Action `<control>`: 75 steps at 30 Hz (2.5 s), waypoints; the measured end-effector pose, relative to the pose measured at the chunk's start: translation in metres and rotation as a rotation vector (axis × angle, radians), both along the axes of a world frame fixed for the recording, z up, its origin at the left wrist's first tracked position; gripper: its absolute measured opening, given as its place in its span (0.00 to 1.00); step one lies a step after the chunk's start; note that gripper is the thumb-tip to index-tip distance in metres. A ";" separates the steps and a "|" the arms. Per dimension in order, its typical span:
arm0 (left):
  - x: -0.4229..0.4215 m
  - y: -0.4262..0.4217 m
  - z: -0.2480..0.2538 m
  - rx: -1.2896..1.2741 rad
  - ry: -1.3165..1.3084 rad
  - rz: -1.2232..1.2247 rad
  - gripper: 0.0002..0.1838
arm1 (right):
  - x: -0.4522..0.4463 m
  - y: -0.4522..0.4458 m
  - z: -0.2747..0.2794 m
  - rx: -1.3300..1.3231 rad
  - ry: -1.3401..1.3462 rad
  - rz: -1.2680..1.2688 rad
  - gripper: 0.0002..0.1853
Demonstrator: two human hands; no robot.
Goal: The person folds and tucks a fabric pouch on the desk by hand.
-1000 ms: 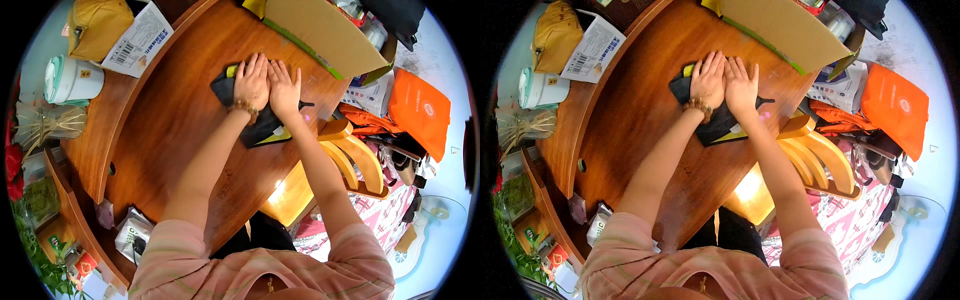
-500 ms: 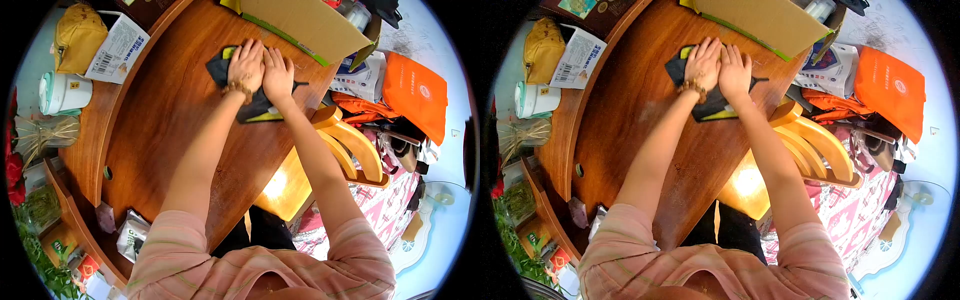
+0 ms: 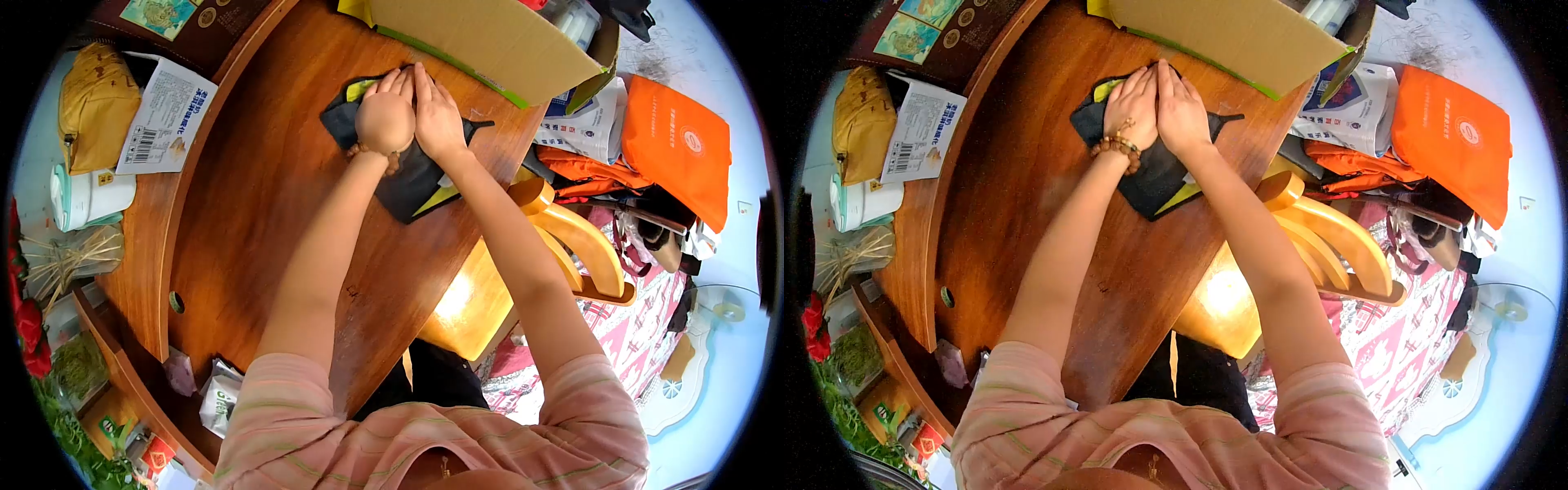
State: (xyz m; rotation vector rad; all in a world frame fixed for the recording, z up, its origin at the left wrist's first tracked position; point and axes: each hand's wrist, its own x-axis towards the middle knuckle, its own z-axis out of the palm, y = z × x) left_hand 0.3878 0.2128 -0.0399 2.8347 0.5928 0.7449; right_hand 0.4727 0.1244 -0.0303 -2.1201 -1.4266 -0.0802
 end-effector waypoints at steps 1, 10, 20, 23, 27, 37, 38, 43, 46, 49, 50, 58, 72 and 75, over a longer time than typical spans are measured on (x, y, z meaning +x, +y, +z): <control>0.005 0.004 -0.002 -0.003 -0.010 0.013 0.28 | 0.006 0.006 -0.001 -0.039 -0.012 -0.013 0.32; 0.031 0.031 -0.004 0.081 0.061 -0.001 0.28 | 0.014 0.020 -0.004 0.005 -0.009 -0.104 0.29; -0.008 -0.016 0.010 -0.088 0.065 -0.171 0.30 | -0.028 -0.033 -0.007 0.020 -0.004 -0.169 0.29; 0.009 -0.002 0.008 -0.046 0.165 0.032 0.31 | -0.010 -0.011 -0.002 0.038 0.067 -0.136 0.27; 0.034 0.023 -0.001 0.019 0.064 0.182 0.31 | 0.017 0.024 -0.001 0.058 0.053 -0.081 0.26; 0.038 -0.002 -0.002 0.022 0.109 -0.025 0.30 | 0.012 -0.015 -0.007 0.053 0.058 -0.209 0.26; 0.038 -0.011 0.000 0.032 0.103 -0.037 0.31 | 0.009 -0.024 -0.007 0.052 0.054 -0.212 0.26; 0.028 -0.051 0.010 -0.091 0.115 -0.242 0.30 | -0.028 -0.071 0.005 0.046 0.242 -0.449 0.29; 0.009 -0.070 0.009 -0.065 0.118 -0.353 0.27 | -0.061 -0.100 0.008 0.041 0.288 -0.468 0.30; -0.033 -0.097 0.015 -0.100 0.151 -0.392 0.28 | -0.098 -0.128 0.007 0.064 0.252 -0.439 0.30; -0.045 -0.105 0.017 -0.096 0.159 -0.387 0.28 | -0.106 -0.136 0.001 0.079 0.217 -0.399 0.31; -0.014 -0.101 0.013 -0.061 0.128 -0.237 0.32 | -0.072 -0.125 0.003 0.096 0.142 -0.381 0.30; -0.018 -0.113 0.013 -0.086 0.128 -0.164 0.32 | -0.063 -0.134 0.004 0.039 0.134 -0.304 0.27; 0.000 -0.102 0.012 -0.077 0.131 -0.186 0.31 | -0.055 -0.124 0.003 0.103 0.143 -0.364 0.26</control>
